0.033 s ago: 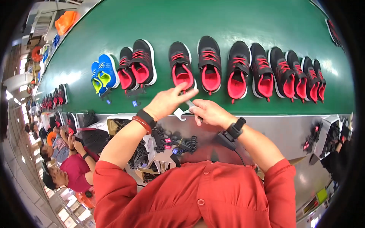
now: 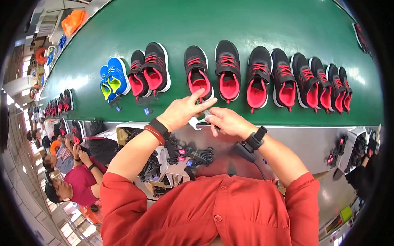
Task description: Inspecting manufactured shoes, preparing tags, and assembling structural shoe components on a factory production line.
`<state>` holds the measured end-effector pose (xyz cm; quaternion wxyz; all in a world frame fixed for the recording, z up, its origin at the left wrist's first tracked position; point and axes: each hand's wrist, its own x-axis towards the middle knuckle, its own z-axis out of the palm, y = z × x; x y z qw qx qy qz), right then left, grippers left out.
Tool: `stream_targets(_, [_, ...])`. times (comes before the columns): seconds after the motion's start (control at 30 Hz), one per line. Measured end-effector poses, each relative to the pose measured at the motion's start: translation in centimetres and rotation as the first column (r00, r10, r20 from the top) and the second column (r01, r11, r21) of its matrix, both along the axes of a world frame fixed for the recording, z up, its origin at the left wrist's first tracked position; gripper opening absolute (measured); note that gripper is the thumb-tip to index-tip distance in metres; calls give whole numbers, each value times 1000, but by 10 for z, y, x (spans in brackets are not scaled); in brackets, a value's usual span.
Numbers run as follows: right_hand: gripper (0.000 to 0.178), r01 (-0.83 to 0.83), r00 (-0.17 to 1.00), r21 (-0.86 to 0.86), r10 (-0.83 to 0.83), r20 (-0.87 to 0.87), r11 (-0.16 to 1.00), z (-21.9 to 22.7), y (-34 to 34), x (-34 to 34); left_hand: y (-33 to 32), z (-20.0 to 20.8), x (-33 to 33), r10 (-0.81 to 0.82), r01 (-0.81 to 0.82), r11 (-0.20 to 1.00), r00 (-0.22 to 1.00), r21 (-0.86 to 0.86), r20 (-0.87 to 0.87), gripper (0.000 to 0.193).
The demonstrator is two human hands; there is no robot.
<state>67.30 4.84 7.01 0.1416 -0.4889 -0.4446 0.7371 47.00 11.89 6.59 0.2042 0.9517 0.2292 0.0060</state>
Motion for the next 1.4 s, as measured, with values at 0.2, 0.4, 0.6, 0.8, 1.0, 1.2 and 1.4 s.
stream_targets(0.2, [20, -198, 882, 794, -249, 400, 574, 21, 30, 31, 1, 8, -7, 138, -166, 981, 962, -104, -236, 69])
stream_targets(0.4, [6, -747, 587, 589, -110, 802, 308, -23, 43, 39, 0, 4, -35, 341, -398, 838, 916, -373, -210, 46])
stream_targets(0.6, [26, -719, 642, 674, -209, 737, 167, -3, 52, 30, -2, 0, -30, 348, -414, 845, 907, -338, -238, 41])
stream_targets(0.8, [16, -758, 624, 645, -183, 760, 95, -5, 60, 11, -6, 3, -26, 357, -412, 860, 907, -300, -221, 36])
stream_targets(1.0, [12, -801, 570, 592, -189, 799, 86, -9, 60, 3, -7, 16, -20, 368, -421, 839, 906, -346, -209, 36])
stream_targets(1.2, [23, -583, 728, 772, -259, 635, 251, 0, 59, 16, -7, 18, -22, 405, -367, 865, 914, -341, 42, 46])
stream_targets(1.4, [25, -439, 788, 839, -312, 531, 320, 22, 7, 57, -2, 29, 4, 366, -357, 930, 921, 88, -135, 45])
